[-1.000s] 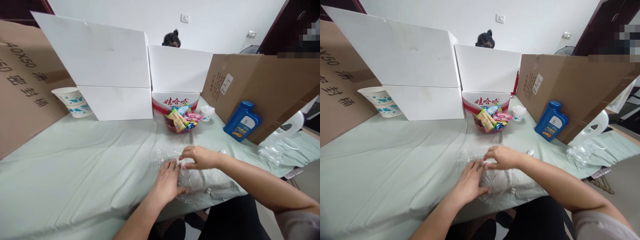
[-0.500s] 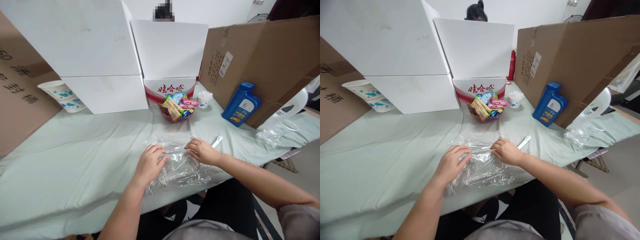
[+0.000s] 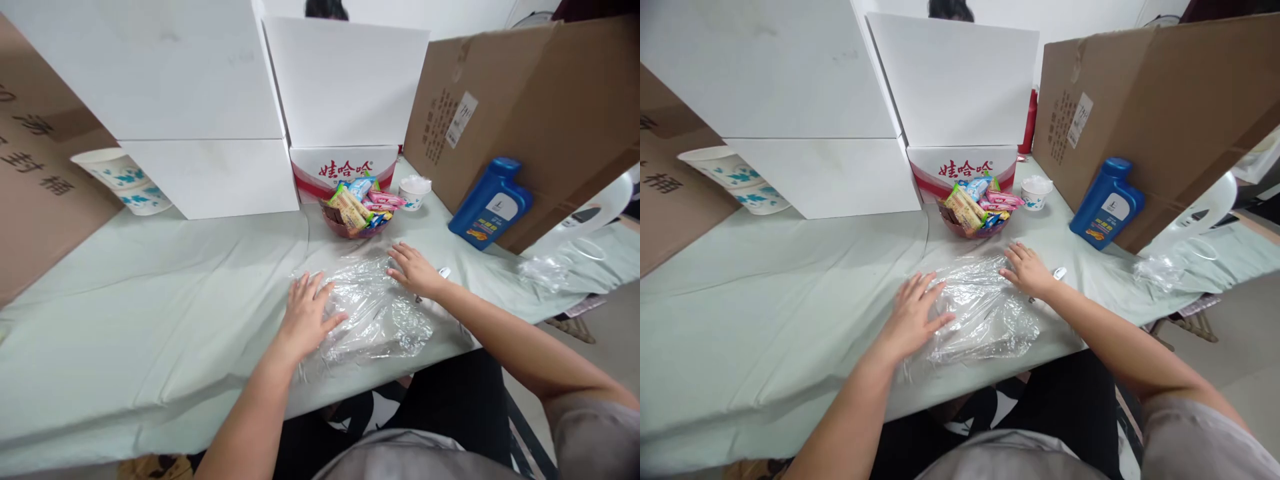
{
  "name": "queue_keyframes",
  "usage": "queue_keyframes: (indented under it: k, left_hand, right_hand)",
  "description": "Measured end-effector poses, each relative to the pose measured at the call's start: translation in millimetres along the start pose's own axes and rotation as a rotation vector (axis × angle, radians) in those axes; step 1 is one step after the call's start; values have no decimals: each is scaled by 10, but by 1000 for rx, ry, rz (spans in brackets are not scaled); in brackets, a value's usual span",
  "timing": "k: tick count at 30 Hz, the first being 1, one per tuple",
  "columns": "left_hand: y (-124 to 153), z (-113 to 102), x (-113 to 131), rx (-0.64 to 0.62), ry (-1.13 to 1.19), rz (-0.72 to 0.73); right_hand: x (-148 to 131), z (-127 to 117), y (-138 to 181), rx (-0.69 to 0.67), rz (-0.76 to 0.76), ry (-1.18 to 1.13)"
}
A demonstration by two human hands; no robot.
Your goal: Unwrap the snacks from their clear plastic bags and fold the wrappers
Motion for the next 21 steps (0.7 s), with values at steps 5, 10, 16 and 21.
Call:
queue_keyframes:
  k: [5,10,16,21]
  left_hand:
    - [153,-222,10,-305,231,215]
    - [199,-164,32,-405,145,233]
    - [151,-221,-116,-375,508,71]
    - [94,-263,-232,-238,865,-68]
  right_hand:
    - [-371,-247,607,-144,-447,-407]
    - [-451,-122,997,-223,-424,-370]
    - [-350,-79,1050,-45,-206,-511]
    - [-293,-71,1006,-15,67,-608]
Point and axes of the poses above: each hand's wrist, its own y-axis away from the middle knuckle, its own z-axis out of the palm, x = y × z, the point moved 1 cm from there along -y, towards the middle knuckle, and after that the axes turned 8 degrees about -z, right-handed, at the moved point
